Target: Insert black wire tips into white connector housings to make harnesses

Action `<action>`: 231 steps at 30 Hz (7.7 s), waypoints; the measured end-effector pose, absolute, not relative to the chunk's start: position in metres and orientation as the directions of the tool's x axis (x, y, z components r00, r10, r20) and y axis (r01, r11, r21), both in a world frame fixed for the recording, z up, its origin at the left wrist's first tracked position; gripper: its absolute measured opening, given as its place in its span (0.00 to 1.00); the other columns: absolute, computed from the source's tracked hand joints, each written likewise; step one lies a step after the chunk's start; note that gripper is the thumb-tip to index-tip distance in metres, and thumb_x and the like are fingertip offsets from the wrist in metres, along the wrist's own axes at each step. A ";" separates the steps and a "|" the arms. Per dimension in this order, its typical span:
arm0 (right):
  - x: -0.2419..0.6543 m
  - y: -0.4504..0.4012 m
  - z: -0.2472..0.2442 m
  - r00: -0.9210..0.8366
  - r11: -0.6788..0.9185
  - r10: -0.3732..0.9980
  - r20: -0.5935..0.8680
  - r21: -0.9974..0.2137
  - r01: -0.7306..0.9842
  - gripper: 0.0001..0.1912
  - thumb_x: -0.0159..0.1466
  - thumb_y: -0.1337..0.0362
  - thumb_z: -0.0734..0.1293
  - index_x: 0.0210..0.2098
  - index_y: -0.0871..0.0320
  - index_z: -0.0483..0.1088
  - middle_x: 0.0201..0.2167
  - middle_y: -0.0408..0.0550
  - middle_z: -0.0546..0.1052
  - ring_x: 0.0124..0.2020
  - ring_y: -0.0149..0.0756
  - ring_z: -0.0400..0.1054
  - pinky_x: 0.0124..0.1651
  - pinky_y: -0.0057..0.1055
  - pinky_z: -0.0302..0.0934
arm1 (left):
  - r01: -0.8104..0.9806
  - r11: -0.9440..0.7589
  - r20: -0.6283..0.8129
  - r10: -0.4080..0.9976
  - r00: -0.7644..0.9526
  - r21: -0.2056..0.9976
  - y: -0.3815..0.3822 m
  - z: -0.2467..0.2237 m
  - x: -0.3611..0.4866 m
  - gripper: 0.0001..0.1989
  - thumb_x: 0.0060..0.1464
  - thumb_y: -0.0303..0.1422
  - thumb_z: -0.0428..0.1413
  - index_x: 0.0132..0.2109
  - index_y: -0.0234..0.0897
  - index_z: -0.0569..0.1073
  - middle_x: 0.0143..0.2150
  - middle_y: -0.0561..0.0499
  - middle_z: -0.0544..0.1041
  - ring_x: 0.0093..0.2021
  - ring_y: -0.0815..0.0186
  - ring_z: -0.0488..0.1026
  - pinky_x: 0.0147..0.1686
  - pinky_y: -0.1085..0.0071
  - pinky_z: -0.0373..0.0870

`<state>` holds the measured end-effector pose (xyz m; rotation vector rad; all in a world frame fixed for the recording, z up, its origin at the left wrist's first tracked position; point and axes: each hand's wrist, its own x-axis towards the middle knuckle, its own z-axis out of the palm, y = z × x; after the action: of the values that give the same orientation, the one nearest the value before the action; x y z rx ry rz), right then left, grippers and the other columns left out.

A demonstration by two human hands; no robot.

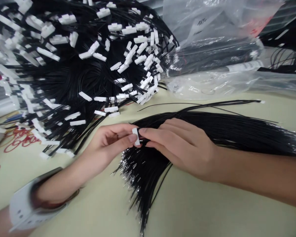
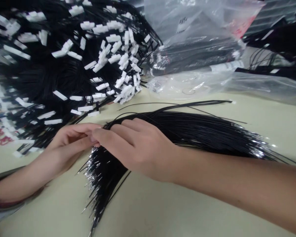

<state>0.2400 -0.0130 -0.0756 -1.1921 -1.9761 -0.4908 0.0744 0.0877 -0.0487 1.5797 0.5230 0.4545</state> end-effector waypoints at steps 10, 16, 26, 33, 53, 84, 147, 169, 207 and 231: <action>0.241 -0.019 -0.060 -0.354 0.612 0.542 0.762 -0.069 0.788 0.11 0.64 0.73 0.54 0.37 0.67 0.68 0.21 0.45 0.70 0.24 0.26 0.62 0.25 0.25 0.58 | 0.042 -0.092 0.016 0.554 0.832 0.995 0.074 -0.040 0.078 0.09 0.49 0.19 0.55 0.34 0.36 0.76 0.24 0.58 0.76 0.25 0.78 0.70 0.25 0.87 0.65; 0.234 -0.020 -0.046 -0.469 0.548 0.470 0.747 0.169 0.819 0.08 0.58 0.73 0.60 0.29 0.66 0.71 0.23 0.49 0.71 0.25 0.31 0.63 0.26 0.30 0.58 | 0.050 -0.137 0.049 0.634 0.772 0.989 0.077 -0.037 0.084 0.06 0.47 0.22 0.56 0.33 0.34 0.73 0.26 0.56 0.75 0.26 0.76 0.70 0.27 0.84 0.66; 0.241 -0.030 -0.034 -0.563 0.587 0.801 0.202 -0.082 0.806 0.15 0.46 0.79 0.61 0.32 0.60 0.62 0.33 0.48 0.66 0.33 0.34 0.59 0.36 0.32 0.58 | 0.277 -0.369 0.041 0.661 0.749 0.887 0.083 -0.037 0.077 0.08 0.51 0.28 0.53 0.40 0.34 0.69 0.29 0.51 0.72 0.29 0.68 0.68 0.26 0.76 0.64; 0.240 -0.030 -0.027 -0.288 0.381 0.921 0.264 -0.452 0.806 0.08 0.59 0.73 0.59 0.31 0.56 0.67 0.29 0.40 0.71 0.30 0.27 0.63 0.33 0.26 0.56 | 0.177 -0.158 -0.032 0.653 0.756 0.971 0.090 -0.042 0.077 0.06 0.51 0.25 0.52 0.38 0.35 0.69 0.27 0.54 0.72 0.26 0.73 0.68 0.26 0.80 0.65; 0.235 -0.022 -0.027 0.134 -0.022 0.986 0.097 -0.725 0.688 0.08 0.57 0.64 0.62 0.24 0.56 0.69 0.16 0.36 0.68 0.16 0.20 0.53 0.16 0.19 0.46 | 0.029 -0.029 -0.004 0.623 0.782 0.999 0.087 -0.045 0.074 0.06 0.51 0.25 0.54 0.37 0.36 0.72 0.27 0.53 0.74 0.29 0.71 0.71 0.28 0.78 0.68; 0.234 -0.019 -0.045 0.096 0.128 0.975 0.200 -0.860 0.495 0.07 0.63 0.61 0.57 0.35 0.56 0.64 0.25 0.38 0.70 0.26 0.23 0.62 0.26 0.21 0.53 | 0.052 0.024 -0.055 0.637 0.769 0.998 0.088 -0.046 0.074 0.07 0.49 0.24 0.55 0.37 0.37 0.73 0.27 0.54 0.74 0.28 0.73 0.71 0.28 0.81 0.67; 0.243 -0.018 -0.067 -0.122 0.404 0.818 0.562 -0.411 0.817 0.03 0.61 0.71 0.57 0.30 0.61 0.60 0.25 0.41 0.66 0.25 0.25 0.55 0.28 0.23 0.49 | 0.105 0.106 -0.148 0.622 0.769 0.989 0.089 -0.048 0.077 0.08 0.50 0.27 0.57 0.38 0.41 0.76 0.32 0.54 0.79 0.30 0.73 0.75 0.34 0.80 0.72; 0.243 -0.016 -0.069 -0.213 0.461 0.794 0.569 -0.335 0.822 0.06 0.61 0.71 0.57 0.31 0.61 0.64 0.26 0.42 0.68 0.27 0.26 0.58 0.35 0.27 0.50 | 0.148 0.101 -0.178 0.612 0.771 0.984 0.085 -0.041 0.076 0.07 0.49 0.25 0.56 0.37 0.38 0.77 0.27 0.56 0.78 0.28 0.73 0.72 0.31 0.81 0.67; 0.237 -0.018 -0.071 -0.368 0.509 0.663 0.653 -0.032 0.860 0.08 0.60 0.75 0.57 0.28 0.64 0.66 0.23 0.46 0.69 0.27 0.30 0.61 0.32 0.29 0.50 | 0.226 0.081 -0.235 0.522 0.820 0.971 0.081 -0.037 0.079 0.08 0.47 0.20 0.56 0.33 0.35 0.77 0.24 0.54 0.78 0.25 0.72 0.76 0.27 0.82 0.71; 0.239 -0.020 -0.071 -0.217 0.431 0.584 0.782 -0.072 0.900 0.05 0.58 0.74 0.62 0.33 0.66 0.69 0.28 0.50 0.70 0.31 0.32 0.63 0.33 0.31 0.59 | 0.004 0.007 -0.007 0.595 0.803 1.000 0.089 -0.046 0.073 0.08 0.49 0.24 0.57 0.37 0.39 0.77 0.26 0.56 0.77 0.26 0.75 0.73 0.29 0.85 0.69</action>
<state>0.2388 -0.0198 -0.0713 -1.2551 -1.9173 -0.5207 0.0729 0.0891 -0.0457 1.5076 0.5038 0.4940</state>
